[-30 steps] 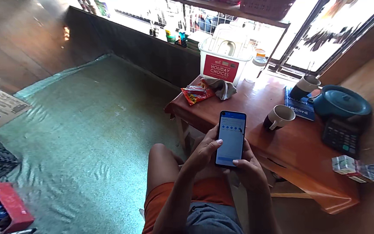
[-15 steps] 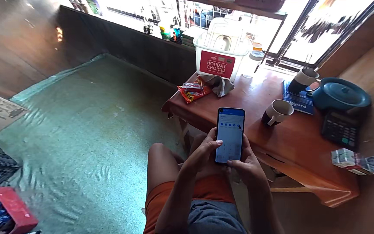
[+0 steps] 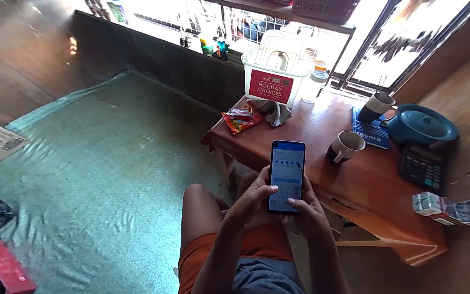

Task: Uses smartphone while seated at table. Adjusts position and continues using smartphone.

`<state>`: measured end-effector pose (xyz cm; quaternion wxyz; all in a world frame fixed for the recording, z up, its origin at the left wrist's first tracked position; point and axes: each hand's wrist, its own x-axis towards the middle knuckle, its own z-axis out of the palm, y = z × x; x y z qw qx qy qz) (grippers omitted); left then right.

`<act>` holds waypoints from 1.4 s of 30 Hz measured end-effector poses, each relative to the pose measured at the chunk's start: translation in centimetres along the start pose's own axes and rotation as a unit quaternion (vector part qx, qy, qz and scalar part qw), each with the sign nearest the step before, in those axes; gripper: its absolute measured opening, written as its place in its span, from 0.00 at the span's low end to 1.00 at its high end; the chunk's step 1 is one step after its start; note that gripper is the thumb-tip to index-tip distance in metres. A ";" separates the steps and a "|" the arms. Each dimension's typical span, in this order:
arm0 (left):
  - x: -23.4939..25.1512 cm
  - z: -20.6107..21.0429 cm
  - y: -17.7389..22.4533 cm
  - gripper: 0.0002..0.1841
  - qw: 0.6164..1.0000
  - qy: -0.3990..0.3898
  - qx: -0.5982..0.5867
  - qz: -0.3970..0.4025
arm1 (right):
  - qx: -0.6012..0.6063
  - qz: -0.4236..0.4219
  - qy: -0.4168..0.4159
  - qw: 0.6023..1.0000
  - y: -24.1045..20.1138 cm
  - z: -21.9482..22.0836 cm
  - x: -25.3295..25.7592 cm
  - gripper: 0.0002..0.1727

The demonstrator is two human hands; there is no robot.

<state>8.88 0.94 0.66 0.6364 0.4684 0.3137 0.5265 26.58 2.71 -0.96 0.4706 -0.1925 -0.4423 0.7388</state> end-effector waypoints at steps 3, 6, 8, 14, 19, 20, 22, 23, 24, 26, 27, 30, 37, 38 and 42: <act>0.0 0.0 0.0 0.30 1.000 -0.006 -0.004 0.008 | -0.012 0.009 0.024 1.000 -0.3 0.4 -0.1 0.37; -0.1 0.1 0.1 0.30 1.000 -0.012 -0.013 0.015 | 0.005 -0.013 -0.017 1.000 -0.1 0.1 -0.2 0.43; -0.2 0.1 0.3 0.30 1.000 -0.015 -0.016 0.018 | -0.013 -0.022 -0.016 1.000 0.0 0.2 -0.2 0.45; -0.3 -0.1 0.1 0.31 0.999 -0.029 -0.015 0.027 | -0.037 -0.029 0.008 0.999 0.0 0.6 -0.3 0.43; -0.3 -0.2 -0.1 0.31 0.998 -0.045 -0.022 0.035 | -0.002 -0.006 0.011 1.000 -0.2 0.4 -0.4 0.38; -0.3 -0.2 0.0 0.31 0.998 -0.046 -0.022 0.034 | 0.002 -0.002 0.014 1.000 -0.2 0.3 -0.4 0.37; -0.4 -0.2 0.0 0.31 0.998 -0.044 -0.018 0.032 | 0.009 -0.001 0.017 1.000 -0.2 0.3 -0.3 0.33; -0.4 -0.2 0.0 0.31 0.998 -0.044 -0.016 0.031 | 0.010 0.000 0.025 1.000 -0.2 0.4 -0.3 0.30; -0.4 -0.2 0.0 0.31 0.998 -0.046 -0.014 0.032 | 0.006 0.004 0.041 0.999 -0.3 0.6 -0.2 0.28; -0.4 -0.2 0.0 0.31 0.998 -0.050 -0.012 0.035 | 0.001 0.008 0.068 0.998 -0.4 1.0 -0.2 0.25; -0.4 -0.3 -0.1 0.31 0.998 -0.051 -0.013 0.036 | 0.002 0.008 0.067 0.998 -0.4 1.0 -0.2 0.25; -0.5 -0.3 0.0 0.31 0.998 -0.052 -0.009 0.039 | 0.014 -0.003 0.017 1.000 -0.2 0.3 -0.4 0.31; -0.6 -0.4 0.0 0.32 0.998 -0.041 -0.003 0.040 | -0.015 -0.005 -0.007 1.000 -0.3 0.3 -0.6 0.40; -0.6 -0.4 0.0 0.32 0.998 -0.039 -0.002 0.040 | -0.016 -0.008 -0.011 1.000 -0.3 0.3 -0.6 0.39; -0.6 -0.4 0.1 0.31 0.998 -0.038 0.003 0.040 | -0.018 -0.010 -0.019 1.000 -0.3 0.2 -0.6 0.38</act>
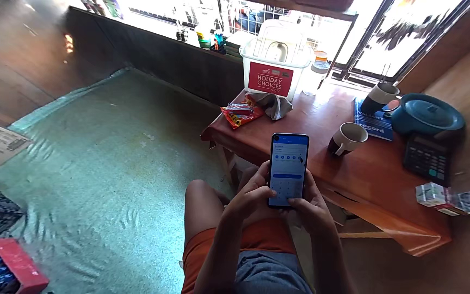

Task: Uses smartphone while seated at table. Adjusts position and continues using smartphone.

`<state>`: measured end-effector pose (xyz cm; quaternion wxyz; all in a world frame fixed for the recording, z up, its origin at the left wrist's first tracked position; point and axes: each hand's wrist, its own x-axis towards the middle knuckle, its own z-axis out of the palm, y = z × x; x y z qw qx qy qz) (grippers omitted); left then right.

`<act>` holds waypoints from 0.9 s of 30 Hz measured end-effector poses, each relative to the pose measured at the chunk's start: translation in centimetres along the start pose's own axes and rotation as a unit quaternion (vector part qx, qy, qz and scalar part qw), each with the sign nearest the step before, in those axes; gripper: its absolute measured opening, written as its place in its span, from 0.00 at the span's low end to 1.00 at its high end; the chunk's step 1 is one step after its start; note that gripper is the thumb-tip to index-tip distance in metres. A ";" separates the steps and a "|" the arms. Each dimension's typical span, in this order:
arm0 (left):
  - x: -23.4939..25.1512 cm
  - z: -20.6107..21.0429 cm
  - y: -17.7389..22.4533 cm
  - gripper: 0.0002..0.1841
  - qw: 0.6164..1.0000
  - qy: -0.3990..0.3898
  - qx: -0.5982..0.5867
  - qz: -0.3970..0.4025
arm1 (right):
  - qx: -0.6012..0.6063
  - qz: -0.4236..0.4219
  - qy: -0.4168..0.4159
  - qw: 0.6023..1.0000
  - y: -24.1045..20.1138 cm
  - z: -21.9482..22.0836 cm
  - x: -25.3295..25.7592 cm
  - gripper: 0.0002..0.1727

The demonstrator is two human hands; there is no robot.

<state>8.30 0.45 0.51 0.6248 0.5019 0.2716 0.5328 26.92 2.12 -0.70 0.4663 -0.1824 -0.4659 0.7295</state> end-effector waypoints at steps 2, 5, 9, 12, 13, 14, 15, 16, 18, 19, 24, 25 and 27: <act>0.0 -0.1 -0.1 0.30 1.000 -0.002 0.001 0.000 | 0.001 0.002 -0.002 1.000 0.0 0.0 0.0 0.38; 0.0 -0.1 0.0 0.27 1.000 0.004 0.002 -0.002 | 0.003 0.002 -0.008 1.000 0.0 -0.1 0.0 0.37; 0.0 -0.1 -0.1 0.24 1.000 0.014 0.023 0.005 | 0.002 0.003 0.000 1.000 -0.1 0.1 0.0 0.38; 0.1 -0.1 -0.2 0.24 1.000 0.002 0.011 0.010 | 0.008 0.003 0.007 1.000 -0.1 0.2 0.0 0.35; 0.1 -0.2 -0.2 0.24 1.000 -0.002 0.007 0.006 | 0.008 0.002 0.010 1.000 -0.1 0.2 0.0 0.34; 0.1 -0.2 -0.1 0.25 1.000 -0.004 0.006 0.003 | 0.004 0.003 0.015 1.000 -0.2 0.3 0.0 0.32; 0.1 -0.1 -0.1 0.26 1.000 -0.004 0.006 0.001 | -0.002 0.004 0.021 1.000 -0.2 0.3 0.1 0.31; 0.1 -0.1 -0.1 0.27 1.000 -0.006 0.005 -0.001 | -0.004 0.004 0.024 1.000 -0.2 0.3 0.1 0.30; 0.1 -0.2 -0.1 0.27 1.000 -0.007 0.000 0.001 | 0.000 -0.001 0.020 1.000 -0.1 0.3 0.1 0.30; 0.1 -0.2 -0.1 0.27 1.000 -0.009 -0.001 0.002 | 0.006 -0.005 0.011 1.000 -0.1 0.1 0.1 0.31; 0.2 -0.2 -0.2 0.28 1.000 -0.016 -0.001 0.008 | 0.008 -0.011 -0.011 1.000 0.1 -0.3 0.1 0.34; 0.2 -0.2 -0.2 0.28 1.000 -0.018 -0.005 0.010 | 0.007 -0.010 -0.010 1.000 0.1 -0.3 0.0 0.34; 0.2 -0.1 -0.2 0.28 1.000 -0.023 -0.013 0.015 | 0.013 -0.010 -0.009 1.000 0.1 -0.3 0.0 0.35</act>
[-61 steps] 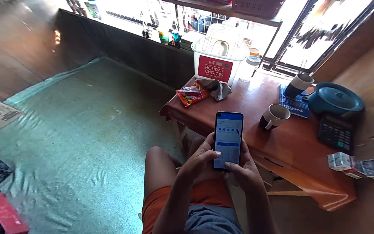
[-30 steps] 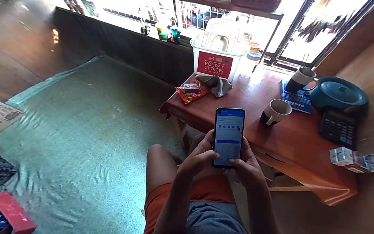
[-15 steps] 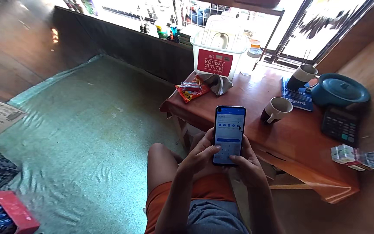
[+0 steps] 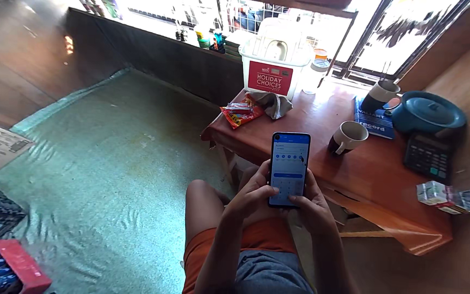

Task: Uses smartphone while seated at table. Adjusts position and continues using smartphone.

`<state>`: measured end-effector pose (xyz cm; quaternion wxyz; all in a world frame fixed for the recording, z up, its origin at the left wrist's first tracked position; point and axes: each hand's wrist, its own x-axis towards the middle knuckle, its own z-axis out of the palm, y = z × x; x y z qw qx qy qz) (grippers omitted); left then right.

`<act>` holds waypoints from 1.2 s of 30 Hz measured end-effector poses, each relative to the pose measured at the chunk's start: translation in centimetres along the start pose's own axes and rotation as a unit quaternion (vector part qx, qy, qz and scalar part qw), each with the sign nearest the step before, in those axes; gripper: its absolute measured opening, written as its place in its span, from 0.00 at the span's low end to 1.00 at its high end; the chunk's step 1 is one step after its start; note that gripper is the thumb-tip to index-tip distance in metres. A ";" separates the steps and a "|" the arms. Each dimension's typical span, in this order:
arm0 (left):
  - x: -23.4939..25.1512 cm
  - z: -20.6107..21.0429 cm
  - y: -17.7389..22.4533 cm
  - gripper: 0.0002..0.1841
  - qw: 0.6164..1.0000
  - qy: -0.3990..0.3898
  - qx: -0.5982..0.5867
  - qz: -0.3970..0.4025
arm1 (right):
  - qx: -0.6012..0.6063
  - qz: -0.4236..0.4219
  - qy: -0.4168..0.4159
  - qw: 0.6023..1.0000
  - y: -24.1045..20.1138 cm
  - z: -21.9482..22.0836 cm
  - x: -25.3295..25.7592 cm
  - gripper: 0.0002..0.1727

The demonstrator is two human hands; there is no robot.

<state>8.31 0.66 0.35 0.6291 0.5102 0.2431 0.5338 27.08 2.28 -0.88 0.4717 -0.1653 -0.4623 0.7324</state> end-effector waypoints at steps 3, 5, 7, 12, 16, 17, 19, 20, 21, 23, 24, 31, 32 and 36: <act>0.1 0.0 0.1 0.28 1.000 0.005 0.015 -0.008 | 0.002 -0.003 -0.006 1.000 0.0 -0.1 0.0 0.36; 0.1 0.0 0.1 0.29 1.000 0.005 0.019 -0.014 | -0.002 -0.001 -0.004 1.000 0.0 -0.1 0.0 0.35; 0.1 0.0 0.1 0.29 1.000 0.005 0.019 -0.014 | -0.005 -0.002 -0.004 1.000 -0.1 -0.1 0.1 0.35; 0.0 0.1 0.1 0.30 1.000 0.003 0.015 -0.010 | -0.007 0.000 -0.004 1.000 -0.1 -0.1 0.0 0.35; -0.1 0.0 0.1 0.30 1.000 0.003 0.017 -0.005 | -0.007 0.001 -0.001 1.000 -0.1 0.0 -0.1 0.35; -0.1 0.1 0.2 0.30 1.000 0.004 0.020 -0.006 | -0.008 0.003 0.000 1.000 -0.2 0.1 -0.1 0.35; -0.2 0.1 0.2 0.30 1.000 0.007 0.025 -0.009 | -0.008 0.004 -0.001 1.000 -0.2 0.1 -0.1 0.36; -0.2 0.1 0.2 0.30 1.000 0.006 0.024 -0.008 | -0.008 0.002 -0.003 1.000 -0.1 0.1 -0.1 0.35; -0.2 0.1 0.2 0.30 1.000 0.006 0.023 -0.007 | -0.008 0.001 -0.004 1.000 -0.1 0.1 -0.1 0.35; -0.2 0.1 0.2 0.30 1.000 0.005 0.024 -0.004 | -0.014 0.002 0.001 1.000 -0.2 0.2 -0.1 0.35; -0.2 0.1 0.1 0.29 1.000 0.008 0.024 -0.002 | -0.020 0.003 0.005 1.000 -0.2 0.3 -0.1 0.35; 0.2 1.1 -0.2 0.24 0.995 0.059 0.072 0.018 | -0.036 -0.012 0.014 0.999 0.0 0.5 -0.1 0.35; 0.2 1.2 -0.3 0.24 0.995 0.063 0.075 0.020 | -0.037 -0.012 0.015 0.999 0.0 0.5 -0.1 0.34; 0.2 0.8 -0.4 0.26 0.998 0.040 0.050 0.021 | -0.030 -0.010 0.018 0.999 -0.2 0.5 -0.1 0.32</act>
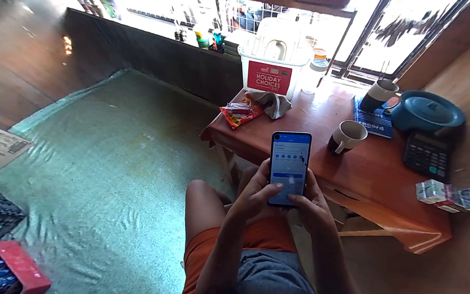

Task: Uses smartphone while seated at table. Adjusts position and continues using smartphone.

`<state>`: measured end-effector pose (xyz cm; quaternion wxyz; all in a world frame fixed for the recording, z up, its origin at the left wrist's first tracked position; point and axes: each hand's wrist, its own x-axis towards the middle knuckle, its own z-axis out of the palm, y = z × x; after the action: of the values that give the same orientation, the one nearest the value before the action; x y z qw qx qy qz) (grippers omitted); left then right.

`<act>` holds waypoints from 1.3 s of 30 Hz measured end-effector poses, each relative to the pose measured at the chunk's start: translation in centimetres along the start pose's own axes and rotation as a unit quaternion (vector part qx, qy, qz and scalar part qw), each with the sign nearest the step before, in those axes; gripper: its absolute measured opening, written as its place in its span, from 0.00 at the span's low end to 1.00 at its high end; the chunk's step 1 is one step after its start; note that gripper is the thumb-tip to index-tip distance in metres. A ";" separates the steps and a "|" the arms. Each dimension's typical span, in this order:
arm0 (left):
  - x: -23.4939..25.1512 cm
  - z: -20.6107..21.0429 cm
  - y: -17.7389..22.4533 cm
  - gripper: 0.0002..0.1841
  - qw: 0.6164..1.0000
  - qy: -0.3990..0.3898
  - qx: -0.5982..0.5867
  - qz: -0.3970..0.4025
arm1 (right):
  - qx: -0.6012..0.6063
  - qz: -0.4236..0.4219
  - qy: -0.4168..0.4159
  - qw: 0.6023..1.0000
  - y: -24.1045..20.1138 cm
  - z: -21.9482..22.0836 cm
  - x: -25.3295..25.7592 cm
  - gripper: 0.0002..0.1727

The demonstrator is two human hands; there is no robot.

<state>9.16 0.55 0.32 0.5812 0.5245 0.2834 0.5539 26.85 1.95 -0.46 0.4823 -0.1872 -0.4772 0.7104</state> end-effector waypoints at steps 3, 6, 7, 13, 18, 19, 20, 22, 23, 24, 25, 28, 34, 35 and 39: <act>-0.2 -0.5 0.0 0.28 1.000 -0.022 -0.015 0.002 | -0.003 0.004 0.008 1.000 -0.1 0.2 0.0 0.29; -0.3 -0.7 0.1 0.31 0.999 -0.041 -0.023 -0.003 | -0.001 0.003 0.020 1.000 0.0 0.3 0.0 0.29; -0.3 -0.7 0.2 0.32 0.999 -0.047 -0.026 -0.004 | 0.000 0.000 0.026 1.000 0.1 0.4 0.0 0.29; -0.3 -0.3 0.5 0.29 0.998 -0.047 -0.021 -0.020 | -0.025 -0.021 0.106 0.994 0.3 1.4 0.2 0.26; -0.2 -0.6 0.4 0.25 1.000 -0.025 -0.009 -0.012 | -0.027 -0.021 0.012 0.999 0.1 0.4 0.1 0.37; -0.2 -0.7 0.4 0.26 0.999 -0.029 -0.020 -0.014 | -0.033 -0.017 0.012 0.999 0.1 0.4 0.1 0.38; -0.2 -0.7 0.5 0.27 0.999 -0.032 -0.027 -0.017 | -0.038 -0.012 0.018 0.999 0.1 0.4 0.1 0.38; -0.2 -0.8 0.6 0.29 0.999 -0.035 -0.035 -0.022 | -0.046 -0.006 0.025 0.999 0.1 0.5 0.1 0.37; -0.2 -0.7 0.6 0.29 0.998 -0.036 -0.036 -0.023 | -0.046 -0.006 0.022 0.999 0.0 0.5 0.1 0.37; -0.2 -0.7 0.6 0.29 0.998 -0.036 -0.037 -0.024 | -0.044 -0.009 0.016 0.999 0.0 0.4 0.1 0.38; -0.1 -0.7 0.7 0.29 0.998 -0.036 -0.035 -0.024 | -0.039 -0.012 0.008 0.999 0.0 0.2 0.1 0.38; -0.1 -0.7 0.8 0.30 0.998 -0.043 -0.041 -0.021 | -0.024 -0.014 -0.008 1.000 -0.1 0.0 0.1 0.38; 0.0 -0.2 0.7 0.28 0.992 -0.026 -0.116 -0.051 | -0.051 -0.024 0.021 0.998 -0.7 -0.4 0.1 0.41; 0.0 -0.1 0.6 0.29 0.990 -0.021 -0.130 -0.055 | -0.064 -0.032 0.038 0.997 -0.8 -0.3 0.1 0.45; -0.1 0.5 0.8 0.35 0.984 -0.015 -0.173 -0.043 | -0.167 -0.084 0.101 0.977 -1.2 -0.6 0.2 0.57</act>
<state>9.33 0.21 1.19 0.6908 0.4112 0.1973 0.5610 27.80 2.53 0.33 0.5477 -0.2951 -0.5520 0.5553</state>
